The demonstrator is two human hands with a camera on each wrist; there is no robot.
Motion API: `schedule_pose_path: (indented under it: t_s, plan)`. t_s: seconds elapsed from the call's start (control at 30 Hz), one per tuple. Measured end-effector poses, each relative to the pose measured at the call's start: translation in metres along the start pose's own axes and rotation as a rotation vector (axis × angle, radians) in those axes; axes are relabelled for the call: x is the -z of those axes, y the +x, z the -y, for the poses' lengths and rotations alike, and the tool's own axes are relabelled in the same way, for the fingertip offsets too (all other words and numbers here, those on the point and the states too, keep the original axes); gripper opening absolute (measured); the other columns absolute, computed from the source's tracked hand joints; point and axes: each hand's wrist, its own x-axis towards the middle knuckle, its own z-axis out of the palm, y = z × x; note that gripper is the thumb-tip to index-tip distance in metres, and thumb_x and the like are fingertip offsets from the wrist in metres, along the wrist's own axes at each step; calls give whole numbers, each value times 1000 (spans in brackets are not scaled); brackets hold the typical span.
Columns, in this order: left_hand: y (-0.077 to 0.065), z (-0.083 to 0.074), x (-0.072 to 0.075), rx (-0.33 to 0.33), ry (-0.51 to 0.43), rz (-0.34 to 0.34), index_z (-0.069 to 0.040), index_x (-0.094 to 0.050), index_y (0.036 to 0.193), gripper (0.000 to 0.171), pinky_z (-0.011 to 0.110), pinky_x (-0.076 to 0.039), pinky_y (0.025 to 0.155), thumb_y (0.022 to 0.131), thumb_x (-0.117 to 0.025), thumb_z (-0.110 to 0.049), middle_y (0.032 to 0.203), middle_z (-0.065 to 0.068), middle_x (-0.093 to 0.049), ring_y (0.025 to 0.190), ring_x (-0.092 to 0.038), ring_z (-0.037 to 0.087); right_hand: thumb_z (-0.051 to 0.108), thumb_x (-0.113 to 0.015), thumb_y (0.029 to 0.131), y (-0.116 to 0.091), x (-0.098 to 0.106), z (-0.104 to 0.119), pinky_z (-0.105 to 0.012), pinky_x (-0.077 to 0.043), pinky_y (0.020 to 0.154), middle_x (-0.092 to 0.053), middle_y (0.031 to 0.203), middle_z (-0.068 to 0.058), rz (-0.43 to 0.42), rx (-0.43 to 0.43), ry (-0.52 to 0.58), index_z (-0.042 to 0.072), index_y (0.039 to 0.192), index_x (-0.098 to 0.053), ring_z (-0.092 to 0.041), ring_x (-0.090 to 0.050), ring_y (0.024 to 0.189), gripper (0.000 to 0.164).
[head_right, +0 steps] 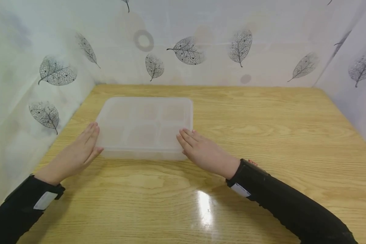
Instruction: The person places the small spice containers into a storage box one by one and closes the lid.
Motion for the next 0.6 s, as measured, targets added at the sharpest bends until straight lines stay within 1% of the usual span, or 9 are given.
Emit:
schedule_pose_path:
  t_s: [0.07, 0.1, 0.13, 0.23, 0.33, 0.4, 0.47, 0.53, 0.6]
  plan:
    - [1, -1, 1, 3, 5, 16, 25, -22, 126, 63, 44, -9, 104, 97, -32, -30, 133, 38, -16, 128, -10, 41, 30, -9, 97, 1, 2, -2, -42, -29, 98, -40, 127, -28, 43, 0, 15, -12, 125, -42, -34, -37, 119, 61]
    - [1, -1, 3, 8, 7, 34, 25, -23, 126, 63, 45, -10, 104, 96, -34, -30, 133, 38, -17, 127, -10, 42, 31, -10, 96, 2, 3, -3, -42, -28, 98, -40, 128, -27, 75, -1, 23, -12, 126, -41, -34, -36, 120, 61]
    - [2, -2, 5, 22, 12, 67, 24, -23, 126, 64, 47, -12, 103, 96, -34, -31, 134, 38, -16, 127, -11, 42, 32, -14, 97, 4, 6, -5, -42, -28, 98, -39, 128, -27, 109, -9, 51, -11, 126, -41, -34, -36, 120, 58]
    - [10, -5, 16, 90, 4, 211, 20, -21, 130, 68, 55, -14, 99, 95, -33, -37, 136, 35, -14, 128, -9, 42, 31, -30, 97, 11, 17, -13, -42, -27, 99, -35, 133, -24, 233, -63, 197, -8, 130, -38, -33, -33, 122, 51]
    - [25, -10, 34, 128, -3, 343, 15, -23, 133, 69, 60, -16, 96, 94, -33, -42, 139, 30, -15, 128, -12, 40, 26, -42, 94, 26, 29, -27, -43, -23, 101, -30, 137, -21, 339, -157, 343, -5, 134, -33, -32, -28, 125, 51]
    - [43, -16, 48, 107, -19, 387, 14, -26, 132, 66, 57, -16, 97, 94, -36, -39, 138, 30, -19, 127, -16, 40, 24, -43, 94, 42, 35, -38, -43, -20, 102, -29, 138, -20, 389, -195, 383, -4, 135, -32, -33, -26, 126, 51]
    - [64, -22, 59, 64, -19, 418, 15, -29, 131, 62, 53, -17, 99, 94, -39, -35, 136, 30, -22, 126, -19, 41, 24, -43, 94, 61, 37, -49, -42, -19, 103, -29, 137, -20, 434, -205, 380, -4, 134, -32, -33, -26, 126, 50]
    - [89, -27, 68, 42, 3, 463, 14, -30, 131, 59, 49, -17, 101, 94, -39, -32, 136, 29, -23, 126, -20, 40, 22, -43, 94, 80, 35, -59, -41, -18, 103, -31, 137, -21, 475, -197, 354, -6, 133, -33, -33, -26, 126, 49]
    - [117, -32, 71, 31, 40, 521, 13, -32, 130, 57, 46, -17, 102, 94, -40, -31, 136, 28, -25, 126, -22, 39, 22, -43, 94, 97, 31, -67, -40, -18, 104, -30, 137, -21, 533, -204, 319, -6, 133, -32, -32, -26, 126, 50]
